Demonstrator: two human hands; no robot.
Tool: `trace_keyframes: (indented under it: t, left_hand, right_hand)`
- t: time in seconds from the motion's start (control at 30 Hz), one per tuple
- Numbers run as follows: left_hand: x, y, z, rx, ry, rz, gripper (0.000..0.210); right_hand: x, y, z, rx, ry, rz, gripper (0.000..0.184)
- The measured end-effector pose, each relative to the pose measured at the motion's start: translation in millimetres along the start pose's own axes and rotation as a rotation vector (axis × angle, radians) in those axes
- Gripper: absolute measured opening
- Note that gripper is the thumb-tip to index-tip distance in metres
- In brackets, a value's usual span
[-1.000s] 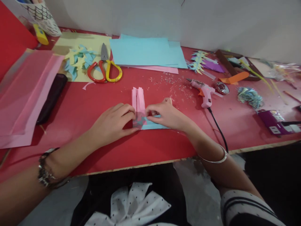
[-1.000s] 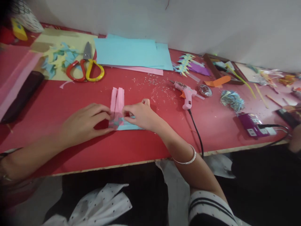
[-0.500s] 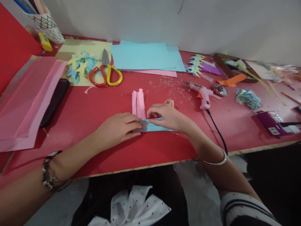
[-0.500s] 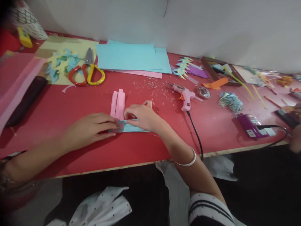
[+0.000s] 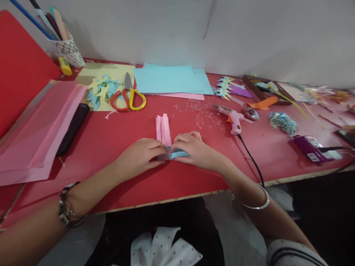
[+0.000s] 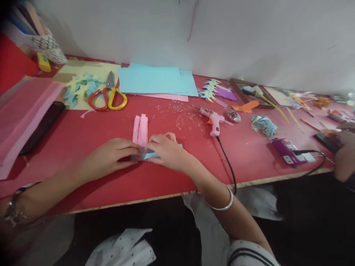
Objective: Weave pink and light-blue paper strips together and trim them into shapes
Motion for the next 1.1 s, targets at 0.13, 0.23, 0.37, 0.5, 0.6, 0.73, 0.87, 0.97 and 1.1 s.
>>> trace_keyframes:
  t: [0.13, 0.23, 0.37, 0.5, 0.6, 0.73, 0.87, 0.97, 1.1]
  left_hand:
    - [0.2, 0, 0, -0.015, -0.034, 0.009, 0.015]
    - [1.3, -1, 0, -0.03, -0.048, 0.022, 0.016]
    - [2.2, -2, -1, -0.023, -0.049, 0.029, 0.018]
    - [2.0, -3, -1, -0.022, -0.038, 0.035, 0.019]
    - [1.5, -3, -1, -0.03, -0.036, 0.031, 0.02]
    - [2.0, -3, -2, -0.021, -0.041, 0.032, 0.021]
    - [2.9, -3, -3, -0.016, -0.037, 0.04, 0.019]
    - [2.6, -3, -2, -0.024, -0.03, 0.04, 0.017]
    - [2.2, -3, -2, -0.04, -0.035, 0.038, 0.017]
  right_hand:
    - [0, 2, 0, -0.039, -0.113, 0.016, 0.016]
    - [1, 2, 0, -0.11, -0.193, 0.057, 0.022]
    - [1, 3, 3, -0.246, -0.3, 0.11, 0.033]
    - [3, 6, 5, -0.327, -0.419, 0.163, 0.038]
    - [5, 7, 7, -0.331, -0.473, 0.203, 0.043]
    - [6, 9, 9, -0.369, -0.442, 0.227, 0.044]
    - [5, 10, 10, -0.388, -0.404, 0.23, 0.045]
    - [5, 11, 10, -0.382, -0.395, 0.205, 0.047]
    - [6, 12, 9, -0.383, -0.386, 0.199, 0.045]
Point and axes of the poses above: each hand's wrist, its own y-axis towards the middle knuckle, its own x-axis out of the palm, z = x × y, the point moved 2 cm from there along y, towards the middle knuckle, and after that the axes turned 14 degrees about -y, right-handed, at the moved point
